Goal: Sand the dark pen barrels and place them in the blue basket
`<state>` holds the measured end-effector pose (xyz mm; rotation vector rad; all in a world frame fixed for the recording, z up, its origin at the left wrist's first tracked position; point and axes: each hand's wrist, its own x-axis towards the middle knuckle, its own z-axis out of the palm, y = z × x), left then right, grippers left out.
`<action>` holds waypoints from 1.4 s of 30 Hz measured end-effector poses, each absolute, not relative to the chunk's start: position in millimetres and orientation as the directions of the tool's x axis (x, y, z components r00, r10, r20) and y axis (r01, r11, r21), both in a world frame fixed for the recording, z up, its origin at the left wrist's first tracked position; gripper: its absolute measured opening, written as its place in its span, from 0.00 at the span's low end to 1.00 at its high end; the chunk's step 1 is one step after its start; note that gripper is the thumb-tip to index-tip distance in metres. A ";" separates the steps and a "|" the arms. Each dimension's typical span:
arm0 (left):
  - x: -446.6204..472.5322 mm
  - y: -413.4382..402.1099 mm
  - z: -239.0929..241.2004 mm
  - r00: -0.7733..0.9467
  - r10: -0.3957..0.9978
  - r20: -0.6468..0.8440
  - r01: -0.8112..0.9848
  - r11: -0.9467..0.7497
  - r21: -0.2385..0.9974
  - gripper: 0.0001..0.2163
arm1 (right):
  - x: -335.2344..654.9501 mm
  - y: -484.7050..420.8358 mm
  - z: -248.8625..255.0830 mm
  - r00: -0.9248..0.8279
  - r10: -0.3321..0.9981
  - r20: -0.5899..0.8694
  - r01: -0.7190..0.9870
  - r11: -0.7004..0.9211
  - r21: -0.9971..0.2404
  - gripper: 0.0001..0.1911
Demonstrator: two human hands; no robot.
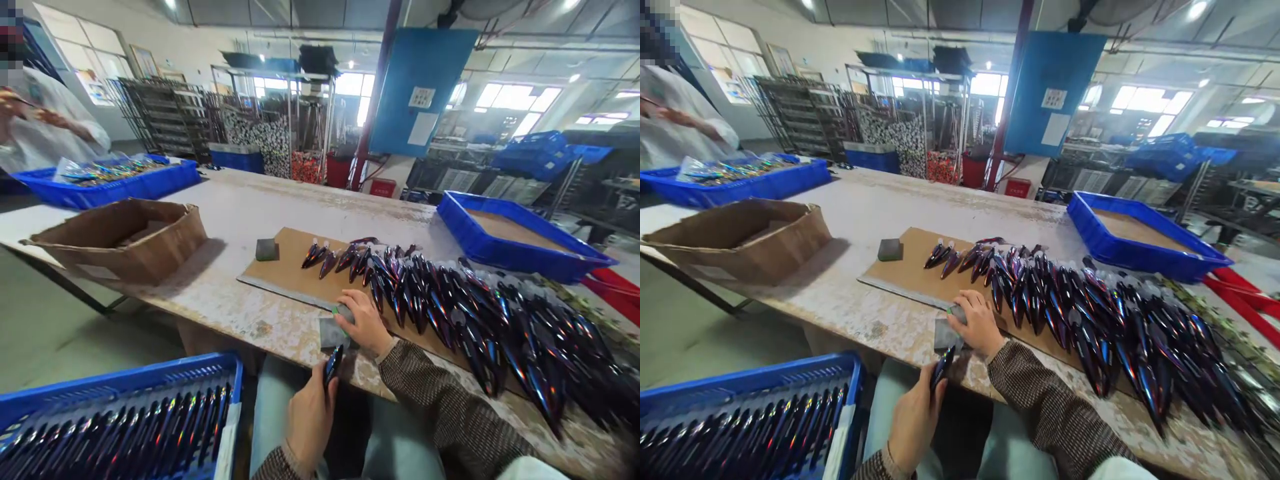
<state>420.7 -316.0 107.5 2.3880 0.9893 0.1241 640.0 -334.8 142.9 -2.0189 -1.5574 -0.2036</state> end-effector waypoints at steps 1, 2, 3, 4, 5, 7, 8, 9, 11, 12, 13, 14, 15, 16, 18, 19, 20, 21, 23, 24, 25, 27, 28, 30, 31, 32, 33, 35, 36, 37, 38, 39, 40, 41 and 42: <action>421.4 -315.3 106.9 0.722 0.682 -0.116 0.625 -0.572 0.531 0.17 | 639.9 -332.2 141.8 0.299 0.845 0.443 0.931 -0.157 -0.329 0.15; 422.3 -314.9 106.1 0.720 0.685 -0.113 0.623 -0.565 0.541 0.17 | 639.4 -329.6 140.5 0.296 0.852 0.433 0.935 -0.165 -0.314 0.15; 423.7 -314.7 105.3 0.715 0.689 -0.117 0.626 -0.557 0.546 0.17 | 637.8 -327.1 139.3 0.300 0.856 0.421 0.936 -0.179 -0.303 0.15; 425.4 -314.8 104.5 0.712 0.691 -0.127 0.632 -0.551 0.545 0.18 | 634.9 -324.6 138.0 0.310 0.857 0.411 0.935 -0.197 -0.295 0.14; 427.3 -315.2 103.6 0.706 0.693 -0.148 0.645 -0.543 0.537 0.18 | 630.4 -322.4 136.9 0.319 0.858 0.402 0.934 -0.211 -0.290 0.14; 431.1 -316.1 101.9 0.688 0.696 -0.206 0.683 -0.526 0.507 0.18 | 618.3 -319.2 135.1 0.307 0.865 0.398 0.939 -0.207 -0.275 0.15; 432.7 -316.4 101.3 0.679 0.696 -0.233 0.700 -0.518 0.492 0.18 | 612.0 -318.3 134.7 0.283 0.872 0.400 0.946 -0.186 -0.264 0.16; 433.8 -316.6 101.1 0.671 0.695 -0.257 0.713 -0.510 0.482 0.17 | 606.8 -317.7 134.7 0.250 0.880 0.404 0.955 -0.155 -0.253 0.17; 434.7 -316.7 101.9 0.667 0.690 -0.280 0.719 -0.498 0.484 0.16 | 602.2 -317.6 136.1 0.177 0.898 0.404 0.968 -0.085 -0.236 0.18; 434.4 -316.8 103.1 0.670 0.689 -0.276 0.714 -0.498 0.492 0.15 | 602.9 -317.8 137.4 0.152 0.905 0.398 0.972 -0.063 -0.228 0.18; 434.0 -317.1 104.6 0.675 0.689 -0.264 0.706 -0.501 0.500 0.15 | 604.9 -317.9 138.8 0.141 0.910 0.389 0.974 -0.058 -0.219 0.18; 433.5 -317.7 106.4 0.680 0.689 -0.252 0.700 -0.506 0.505 0.14 | 607.2 -318.1 140.2 0.149 0.914 0.378 0.975 -0.071 -0.211 0.16; 433.0 -318.7 108.2 0.681 0.690 -0.244 0.697 -0.510 0.503 0.14 | 608.7 -318.2 141.3 0.173 0.912 0.372 0.974 -0.101 -0.204 0.15; 432.7 -320.0 110.0 0.680 0.693 -0.240 0.700 -0.515 0.495 0.14 | 608.6 -318.3 142.0 0.199 0.907 0.371 0.971 -0.132 -0.199 0.14; 432.7 -322.9 113.1 0.671 0.701 -0.243 0.714 -0.523 0.465 0.14 | 603.7 -318.9 142.2 0.208 0.900 0.383 0.971 -0.144 -0.191 0.15; 432.8 -324.1 114.5 0.666 0.704 -0.245 0.721 -0.525 0.452 0.14 | 600.3 -319.3 142.0 0.177 0.905 0.387 0.976 -0.112 -0.185 0.16; 433.1 -324.9 115.9 0.663 0.707 -0.244 0.725 -0.527 0.444 0.13 | 597.6 -319.7 141.8 0.130 0.913 0.387 0.982 -0.064 -0.177 0.17; 433.3 -325.3 117.3 0.663 0.709 -0.241 0.725 -0.527 0.443 0.13 | 596.4 -319.9 141.6 0.088 0.920 0.382 0.985 -0.024 -0.170 0.18; 433.9 -325.0 120.1 0.669 0.705 -0.236 0.716 -0.528 0.457 0.14 | 599.3 -319.8 141.4 0.085 0.925 0.371 0.986 -0.025 -0.164 0.17; 434.2 -324.6 121.2 0.673 0.701 -0.235 0.711 -0.528 0.465 0.13 | 602.2 -319.7 141.3 0.134 0.918 0.372 0.983 -0.075 -0.169 0.15; 434.5 -324.2 122.1 0.676 0.697 -0.239 0.709 -0.526 0.470 0.13 | 604.6 -319.7 141.1 0.184 0.907 0.380 0.977 -0.125 -0.175 0.14; 434.9 -323.9 122.2 0.679 0.690 -0.252 0.708 -0.524 0.473 0.12 | 605.8 -320.2 140.7 0.211 0.891 0.402 0.972 -0.150 -0.179 0.15; 434.9 -323.9 121.4 0.678 0.691 -0.252 0.709 -0.524 0.472 0.11 | 604.7 -320.8 140.4 0.178 0.894 0.411 0.978 -0.114 -0.175 0.16; 434.4 -324.3 118.8 0.677 0.699 -0.233 0.706 -0.525 0.476 0.11 | 602.6 -321.8 140.0 0.081 0.908 0.412 0.986 -0.012 -0.166 0.18; 434.0 -324.6 117.3 0.679 0.702 -0.217 0.699 -0.528 0.482 0.11 | 603.0 -322.0 139.9 0.059 0.913 0.404 0.986 0.010 -0.166 0.18; 433.7 -324.9 115.8 0.682 0.703 -0.202 0.692 -0.531 0.489 0.11 | 604.6 -322.1 139.9 0.074 0.915 0.396 0.985 -0.005 -0.171 0.17; 433.6 -325.2 114.6 0.685 0.703 -0.193 0.687 -0.534 0.494 0.12 | 606.8 -322.1 139.9 0.116 0.912 0.392 0.983 -0.049 -0.177 0.16; 433.9 -325.8 112.9 0.685 0.700 -0.199 0.689 -0.535 0.489 0.12 | 610.3 -322.0 139.5 0.200 0.895 0.399 0.974 -0.137 -0.182 0.15; 434.3 -325.9 112.5 0.682 0.701 -0.209 0.696 -0.535 0.479 0.12 | 610.6 -322.1 139.1 0.208 0.890 0.406 0.973 -0.146 -0.180 0.16; 434.7 -326.0 112.4 0.678 0.702 -0.218 0.705 -0.535 0.466 0.11 | 610.2 -322.4 138.7 0.190 0.889 0.416 0.976 -0.127 -0.176 0.17; 434.9 -325.9 112.6 0.675 0.704 -0.222 0.710 -0.537 0.456 0.11 | 609.5 -322.8 138.4 0.154 0.894 0.421 0.981 -0.088 -0.173 0.18; 435.0 -325.6 113.1 0.675 0.704 -0.221 0.710 -0.539 0.453 0.11 | 609.3 -323.0 138.4 0.114 0.901 0.419 0.984 -0.045 -0.170 0.18; 434.8 -325.2 113.8 0.680 0.702 -0.213 0.704 -0.544 0.456 0.11 | 609.8 -323.1 138.7 0.087 0.908 0.409 0.986 -0.019 -0.168 0.19; 434.5 -324.7 114.6 0.685 0.700 -0.203 0.697 -0.548 0.463 0.11 | 611.1 -323.0 139.3 0.086 0.914 0.396 0.986 -0.020 -0.166 0.18; 434.2 -324.3 115.6 0.689 0.697 -0.199 0.692 -0.550 0.468 0.12 | 612.5 -322.7 140.0 0.105 0.917 0.384 0.986 -0.044 -0.163 0.18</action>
